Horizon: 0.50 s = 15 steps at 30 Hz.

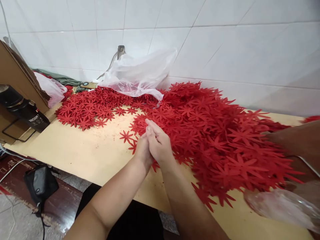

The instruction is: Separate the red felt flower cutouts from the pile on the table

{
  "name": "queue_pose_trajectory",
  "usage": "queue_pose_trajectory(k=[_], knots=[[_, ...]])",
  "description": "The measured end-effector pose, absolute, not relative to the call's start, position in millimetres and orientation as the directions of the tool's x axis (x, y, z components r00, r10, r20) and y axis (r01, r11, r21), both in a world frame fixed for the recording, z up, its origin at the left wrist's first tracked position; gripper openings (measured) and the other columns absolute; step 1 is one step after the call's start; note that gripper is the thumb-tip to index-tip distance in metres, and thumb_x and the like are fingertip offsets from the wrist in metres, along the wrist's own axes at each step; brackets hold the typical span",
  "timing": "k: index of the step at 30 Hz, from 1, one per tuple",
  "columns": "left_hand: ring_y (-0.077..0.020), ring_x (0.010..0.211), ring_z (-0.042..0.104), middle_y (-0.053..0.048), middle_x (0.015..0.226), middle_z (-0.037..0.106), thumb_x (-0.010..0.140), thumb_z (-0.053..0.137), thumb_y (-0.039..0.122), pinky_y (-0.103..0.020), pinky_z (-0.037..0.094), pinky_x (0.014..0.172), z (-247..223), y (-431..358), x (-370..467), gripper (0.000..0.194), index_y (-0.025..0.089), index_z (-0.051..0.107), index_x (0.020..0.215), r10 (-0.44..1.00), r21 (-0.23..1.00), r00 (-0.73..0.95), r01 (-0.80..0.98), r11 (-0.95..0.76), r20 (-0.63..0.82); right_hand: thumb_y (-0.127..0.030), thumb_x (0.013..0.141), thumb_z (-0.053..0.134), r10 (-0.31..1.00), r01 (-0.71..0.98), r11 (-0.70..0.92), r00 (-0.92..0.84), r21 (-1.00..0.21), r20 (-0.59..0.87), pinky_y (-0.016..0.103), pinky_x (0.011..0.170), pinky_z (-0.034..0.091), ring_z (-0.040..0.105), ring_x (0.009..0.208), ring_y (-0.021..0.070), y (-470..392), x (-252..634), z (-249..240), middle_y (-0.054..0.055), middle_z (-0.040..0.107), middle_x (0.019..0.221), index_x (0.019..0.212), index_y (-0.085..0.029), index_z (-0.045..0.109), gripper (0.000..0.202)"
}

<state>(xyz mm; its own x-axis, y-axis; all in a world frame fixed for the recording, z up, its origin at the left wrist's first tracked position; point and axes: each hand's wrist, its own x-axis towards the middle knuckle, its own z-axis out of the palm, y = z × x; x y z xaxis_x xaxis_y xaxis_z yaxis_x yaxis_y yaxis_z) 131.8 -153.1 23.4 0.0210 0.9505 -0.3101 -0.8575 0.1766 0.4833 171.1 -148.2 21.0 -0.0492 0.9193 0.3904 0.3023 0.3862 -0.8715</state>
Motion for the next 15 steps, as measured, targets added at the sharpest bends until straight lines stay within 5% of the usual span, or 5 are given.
queue_pose_trajectory(k=[11, 15], knots=[[-0.0175, 0.126, 0.052, -0.013, 0.131, 0.058, 0.092, 0.036, 0.037, -0.028, 0.037, 0.11, 27, -149, 129, 0.043, 0.013, 0.056, 0.122, 0.856, 0.425, 0.106, -0.833, 0.354, -0.505, -0.061, 0.086, 0.038, 0.963, 0.226, 0.27, -0.044, -0.936, 0.267, 0.046, 0.118, 0.021, 0.037, 0.138, 0.0219, -185, 180, -1, 0.011, 0.047, 0.142, 0.13, -0.018, 0.056, 0.064], [-0.015, 0.137, 0.038, -0.01, 0.146, 0.044, 0.094, 0.034, 0.04, -0.022, 0.027, 0.113, 37, -153, 131, 0.045, 0.013, 0.054, 0.124, 0.896, 0.606, -0.103, -0.769, 0.204, -0.431, -0.067, 0.085, 0.034, 0.981, 0.107, 0.182, -0.084, -0.978, 0.173, 0.045, 0.117, 0.023, 0.035, 0.139, 0.0223, -198, 186, 8, 0.008, 0.049, 0.141, 0.13, -0.021, 0.056, 0.067]])
